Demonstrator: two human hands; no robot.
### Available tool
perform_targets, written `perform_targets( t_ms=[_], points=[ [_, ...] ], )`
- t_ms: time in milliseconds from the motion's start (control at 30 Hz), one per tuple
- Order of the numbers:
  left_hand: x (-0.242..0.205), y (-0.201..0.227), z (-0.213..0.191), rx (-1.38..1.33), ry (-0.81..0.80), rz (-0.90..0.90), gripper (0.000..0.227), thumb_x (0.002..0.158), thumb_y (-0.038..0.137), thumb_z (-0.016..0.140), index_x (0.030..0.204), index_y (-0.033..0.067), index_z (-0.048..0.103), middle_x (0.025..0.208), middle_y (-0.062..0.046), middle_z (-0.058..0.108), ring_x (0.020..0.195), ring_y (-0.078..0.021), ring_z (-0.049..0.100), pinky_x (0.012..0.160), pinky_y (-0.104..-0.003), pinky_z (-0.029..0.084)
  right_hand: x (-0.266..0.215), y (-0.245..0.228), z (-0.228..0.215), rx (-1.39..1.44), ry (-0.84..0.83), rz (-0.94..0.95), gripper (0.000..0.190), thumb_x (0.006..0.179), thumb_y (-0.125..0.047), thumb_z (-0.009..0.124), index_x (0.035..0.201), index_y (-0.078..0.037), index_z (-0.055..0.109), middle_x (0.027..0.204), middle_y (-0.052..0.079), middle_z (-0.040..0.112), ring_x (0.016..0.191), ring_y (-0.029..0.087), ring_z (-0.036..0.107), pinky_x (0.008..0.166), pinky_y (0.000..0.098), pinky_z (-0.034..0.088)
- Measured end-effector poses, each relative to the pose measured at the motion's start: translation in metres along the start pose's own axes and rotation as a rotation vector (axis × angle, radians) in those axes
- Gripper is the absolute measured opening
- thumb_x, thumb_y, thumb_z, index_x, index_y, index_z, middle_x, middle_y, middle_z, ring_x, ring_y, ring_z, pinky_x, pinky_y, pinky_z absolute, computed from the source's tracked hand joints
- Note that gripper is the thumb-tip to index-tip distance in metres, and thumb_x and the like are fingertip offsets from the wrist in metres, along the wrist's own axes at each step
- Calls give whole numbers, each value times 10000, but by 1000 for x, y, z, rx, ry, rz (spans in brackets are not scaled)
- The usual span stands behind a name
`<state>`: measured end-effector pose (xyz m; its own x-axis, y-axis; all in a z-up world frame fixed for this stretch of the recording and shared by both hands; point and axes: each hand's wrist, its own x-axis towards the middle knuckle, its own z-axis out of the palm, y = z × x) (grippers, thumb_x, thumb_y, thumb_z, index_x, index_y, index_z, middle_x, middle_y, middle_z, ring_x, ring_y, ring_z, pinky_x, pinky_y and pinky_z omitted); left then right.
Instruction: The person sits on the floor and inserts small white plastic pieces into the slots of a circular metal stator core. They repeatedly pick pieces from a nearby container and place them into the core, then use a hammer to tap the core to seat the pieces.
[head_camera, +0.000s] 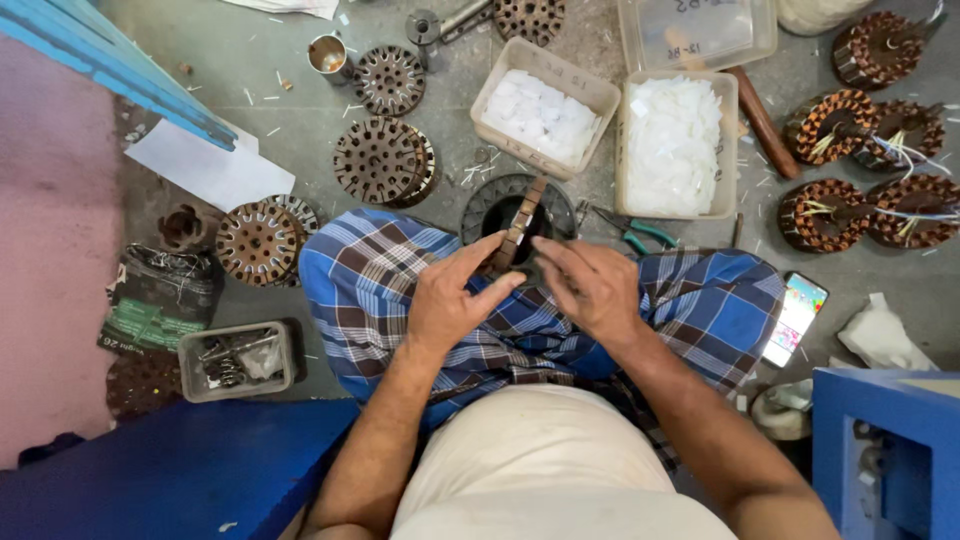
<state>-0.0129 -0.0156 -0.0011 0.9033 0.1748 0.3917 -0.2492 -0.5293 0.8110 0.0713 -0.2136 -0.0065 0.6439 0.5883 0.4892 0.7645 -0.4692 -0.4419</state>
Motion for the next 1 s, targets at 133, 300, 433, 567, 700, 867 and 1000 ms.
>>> perform_targets(
  t_ms=[133,300,433,567,700,867,1000],
  points=[
    [-2,3,15,184,75,35,354,924,159,805,1216,-10,695,970,-159,752,823,-262,747,688,-351,599,-23,20,-10,86,90,91,206,939,-57,772,1140,-74,731,975,83,742,823,181,721,692,307,587],
    [12,13,16,324,113,74,300,904,119,813,1161,-7,722,823,-113,708,702,-252,684,617,-373,541,-32,75,-28,-149,137,252,106,961,-63,787,1057,-55,743,1004,127,737,881,289,726,781,376,577],
    [23,24,14,333,95,45,299,891,124,810,1149,-2,728,860,-117,713,749,-272,694,653,-388,549,-20,149,-26,-163,72,380,181,968,-102,779,1137,-40,759,1062,163,725,906,319,713,803,412,557],
    [22,28,9,215,79,-32,325,882,149,822,1151,-5,724,931,-139,736,812,-286,722,697,-383,572,-8,216,-3,-357,14,331,218,899,-159,800,1097,-69,786,1076,171,739,1007,381,693,897,465,553],
    [17,26,4,139,62,-71,357,871,192,849,1143,-6,727,999,-149,759,874,-276,752,745,-359,591,-6,248,20,-362,-225,560,286,864,-232,808,1113,-90,806,1054,221,723,953,431,675,856,506,536],
    [14,23,1,93,30,-125,393,865,248,862,1149,6,738,1030,-143,768,894,-249,772,763,-331,611,-15,254,29,-318,-270,691,167,904,-222,783,1037,-133,832,1053,165,748,965,389,697,884,498,549],
    [15,21,-4,50,-36,-148,429,838,278,857,1150,9,737,992,-137,770,844,-235,773,738,-327,615,-22,252,22,-255,49,591,211,886,-123,790,1085,-52,780,1038,182,731,898,378,700,807,484,547]
  ],
)
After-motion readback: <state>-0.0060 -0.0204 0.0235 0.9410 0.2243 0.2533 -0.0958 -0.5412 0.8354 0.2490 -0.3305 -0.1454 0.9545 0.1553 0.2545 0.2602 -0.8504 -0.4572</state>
